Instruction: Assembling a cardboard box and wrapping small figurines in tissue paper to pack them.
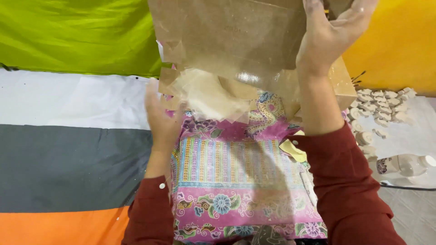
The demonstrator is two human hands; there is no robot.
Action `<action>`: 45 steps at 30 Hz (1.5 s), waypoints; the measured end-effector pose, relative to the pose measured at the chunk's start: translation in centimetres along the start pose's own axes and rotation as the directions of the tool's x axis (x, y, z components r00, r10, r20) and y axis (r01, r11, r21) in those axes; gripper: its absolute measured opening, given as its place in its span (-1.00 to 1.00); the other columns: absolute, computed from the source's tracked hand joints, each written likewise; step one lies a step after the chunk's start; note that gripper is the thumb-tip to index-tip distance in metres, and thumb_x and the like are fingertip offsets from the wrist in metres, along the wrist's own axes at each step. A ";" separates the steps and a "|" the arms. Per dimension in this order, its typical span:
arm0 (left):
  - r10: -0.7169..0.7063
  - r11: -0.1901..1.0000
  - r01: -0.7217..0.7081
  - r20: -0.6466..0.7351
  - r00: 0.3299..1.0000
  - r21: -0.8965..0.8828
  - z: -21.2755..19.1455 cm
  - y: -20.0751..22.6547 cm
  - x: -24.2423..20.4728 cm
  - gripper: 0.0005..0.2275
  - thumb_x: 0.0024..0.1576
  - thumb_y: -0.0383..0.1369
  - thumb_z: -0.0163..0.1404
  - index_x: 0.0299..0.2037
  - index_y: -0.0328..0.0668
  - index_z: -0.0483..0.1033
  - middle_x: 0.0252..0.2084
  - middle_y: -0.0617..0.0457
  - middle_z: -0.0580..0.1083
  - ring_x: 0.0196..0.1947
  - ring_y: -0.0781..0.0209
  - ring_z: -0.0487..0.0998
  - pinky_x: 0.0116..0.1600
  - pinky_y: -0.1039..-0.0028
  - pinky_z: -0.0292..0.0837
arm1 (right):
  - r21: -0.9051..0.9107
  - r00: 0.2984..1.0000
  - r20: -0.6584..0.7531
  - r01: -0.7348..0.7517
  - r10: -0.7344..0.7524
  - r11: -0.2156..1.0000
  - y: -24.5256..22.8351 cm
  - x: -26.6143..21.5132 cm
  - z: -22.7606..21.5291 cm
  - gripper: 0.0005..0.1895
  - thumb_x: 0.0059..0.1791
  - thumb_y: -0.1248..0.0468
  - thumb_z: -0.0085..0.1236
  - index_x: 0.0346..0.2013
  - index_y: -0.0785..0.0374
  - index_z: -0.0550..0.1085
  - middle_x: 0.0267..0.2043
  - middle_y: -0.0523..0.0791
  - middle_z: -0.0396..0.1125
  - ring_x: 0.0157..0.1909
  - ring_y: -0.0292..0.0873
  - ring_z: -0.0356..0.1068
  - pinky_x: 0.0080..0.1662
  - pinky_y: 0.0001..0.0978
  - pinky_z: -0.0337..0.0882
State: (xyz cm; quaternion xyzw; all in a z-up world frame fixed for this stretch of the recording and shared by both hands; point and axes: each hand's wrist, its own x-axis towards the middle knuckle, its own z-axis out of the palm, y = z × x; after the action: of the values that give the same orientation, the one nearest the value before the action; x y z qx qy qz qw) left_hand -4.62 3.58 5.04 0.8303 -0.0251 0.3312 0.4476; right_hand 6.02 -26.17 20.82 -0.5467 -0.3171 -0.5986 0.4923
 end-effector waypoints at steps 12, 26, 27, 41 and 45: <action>-0.527 0.692 0.659 0.418 0.740 -0.294 -5.3 -9.5 -20.9 -0.90 0.20 -0.32 0.12 -0.27 -0.13 0.63 -0.40 0.10 0.52 -0.37 0.30 0.50 -0.10 0.32 0.47 | -0.083 0.678 0.096 -0.724 0.729 0.685 -11.6 -20.7 -14.8 -0.44 -0.05 0.46 0.36 0.15 0.34 0.28 -0.12 0.01 0.40 -0.17 -0.18 0.49 -0.07 -0.30 0.51; -0.255 0.794 0.072 0.224 0.941 0.603 -3.6 -1.2 -21.0 -0.37 0.04 -0.17 0.23 0.26 -0.43 0.39 0.04 -0.39 0.46 0.06 -0.36 0.50 0.17 0.02 0.43 | -0.622 0.431 0.300 -0.588 0.851 0.517 -12.4 -27.4 -21.1 -0.58 -0.06 0.36 0.33 0.02 0.54 0.46 0.10 0.28 0.35 0.12 0.36 0.39 0.12 0.02 0.49; -0.144 0.748 0.042 0.100 0.984 0.663 -3.6 -1.4 -21.0 -0.41 0.18 -0.04 0.01 0.29 -0.34 0.38 0.04 -0.27 0.42 0.02 -0.20 0.51 0.04 0.16 0.51 | -0.699 0.416 0.278 -0.530 0.866 0.479 -12.9 -27.7 -22.5 -0.59 -0.04 0.31 0.33 0.03 0.47 0.49 0.00 0.20 0.38 0.02 0.26 0.44 0.02 -0.05 0.54; -0.035 0.979 -0.079 0.536 0.844 0.188 12.0 7.4 -23.6 -0.49 0.12 0.04 0.06 0.18 -0.06 0.43 -0.02 -0.26 0.49 -0.21 -0.31 0.65 -0.21 0.06 0.60 | -0.559 0.089 0.104 -0.819 0.991 0.132 -23.2 -28.5 -20.1 -0.39 -0.12 0.29 0.37 0.23 0.25 0.45 0.02 0.15 0.46 0.04 0.18 0.52 0.06 -0.05 0.53; -0.126 0.971 -0.032 0.617 0.777 0.239 12.9 9.6 -20.7 -0.42 0.03 0.03 0.13 0.12 -0.26 0.41 -0.15 -0.24 0.54 -0.17 -0.27 0.64 -0.14 0.04 0.56 | -0.627 0.271 0.306 -0.664 0.913 0.408 -23.5 -31.7 -20.2 -0.37 -0.09 0.22 0.38 0.23 0.30 0.40 0.04 0.11 0.43 0.10 0.20 0.46 0.12 0.00 0.49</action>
State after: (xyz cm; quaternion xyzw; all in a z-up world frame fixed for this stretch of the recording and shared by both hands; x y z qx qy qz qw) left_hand -17.22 -17.20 -4.78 0.9404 -0.1123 0.0248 0.3200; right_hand -25.55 -29.63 -10.16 -0.8728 -0.0116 -0.0961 0.4784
